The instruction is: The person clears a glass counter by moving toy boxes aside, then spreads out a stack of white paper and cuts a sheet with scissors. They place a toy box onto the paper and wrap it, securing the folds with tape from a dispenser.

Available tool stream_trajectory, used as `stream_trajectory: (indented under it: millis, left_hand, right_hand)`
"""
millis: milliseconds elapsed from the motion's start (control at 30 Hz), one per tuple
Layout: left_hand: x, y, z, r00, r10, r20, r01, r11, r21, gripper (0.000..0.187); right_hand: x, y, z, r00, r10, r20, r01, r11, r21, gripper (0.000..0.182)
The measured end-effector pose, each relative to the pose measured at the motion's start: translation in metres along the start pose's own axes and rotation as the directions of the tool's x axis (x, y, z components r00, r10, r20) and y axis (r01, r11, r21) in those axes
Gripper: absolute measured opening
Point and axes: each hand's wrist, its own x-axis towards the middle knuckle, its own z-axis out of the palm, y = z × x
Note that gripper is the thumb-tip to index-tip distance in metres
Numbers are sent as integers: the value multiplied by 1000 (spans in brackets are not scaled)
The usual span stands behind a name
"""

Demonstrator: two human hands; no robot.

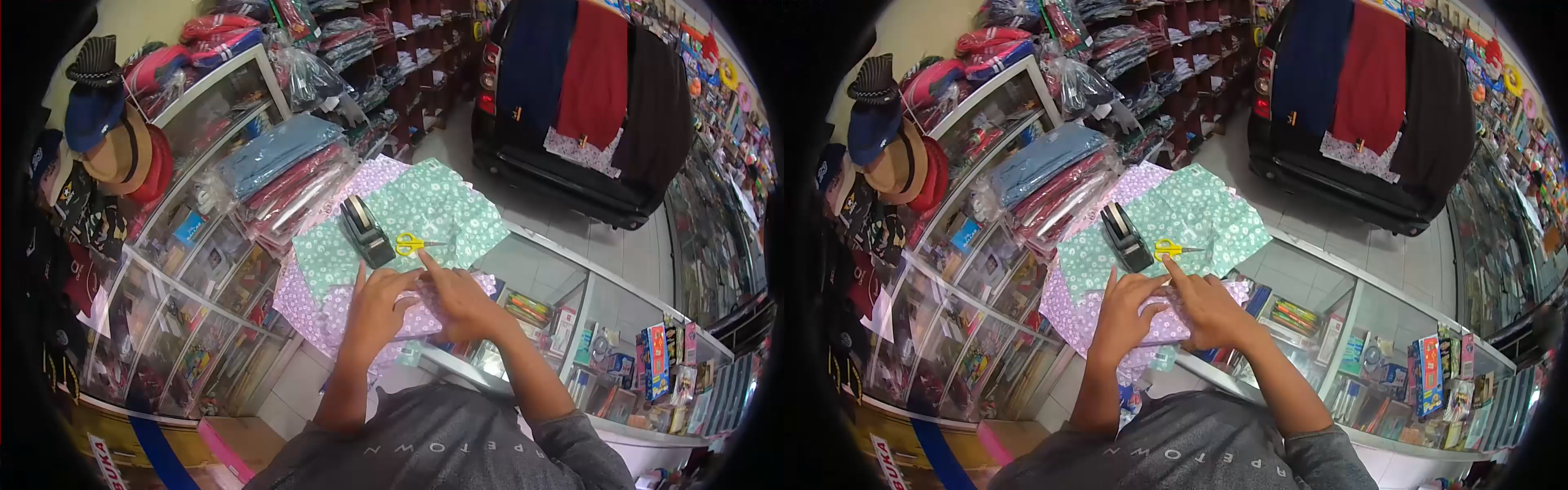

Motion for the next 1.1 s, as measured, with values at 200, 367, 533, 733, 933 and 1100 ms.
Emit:
stream_trajectory:
  millis: [200, 367, 533, 733, 933, 1100]
  left_hand:
    - [1, 20, 13, 981, -104, 166, 108, 994, -14, 42]
    - [2, 49, 41, 953, -81, 292, 99, 994, -46, 41]
    - [5, 73, 77, 942, 56, 330, -3, 987, -159, 39]
    - [25, 107, 122, 891, 209, 402, -107, 959, -262, 39]
    - [49, 118, 164, 821, 264, 507, -153, 956, -250, 42]
    - [75, 138, 147, 675, 223, 703, -223, 970, -94, 43]
  right_hand:
    - [-53, -23, -21, 994, 107, -10, -107, 985, -137, 134]
    - [-98, -32, -34, 974, 220, -59, -227, 960, -164, 130]
    - [-142, -35, -48, 932, 343, -118, -359, 919, -166, 127]
    - [-187, -27, -70, 844, 518, -142, -536, 827, -169, 124]
    - [-220, 3, -70, 832, 518, -197, -543, 834, -102, 132]
    - [-229, 11, -86, 820, 521, -235, -466, 848, 253, 137]
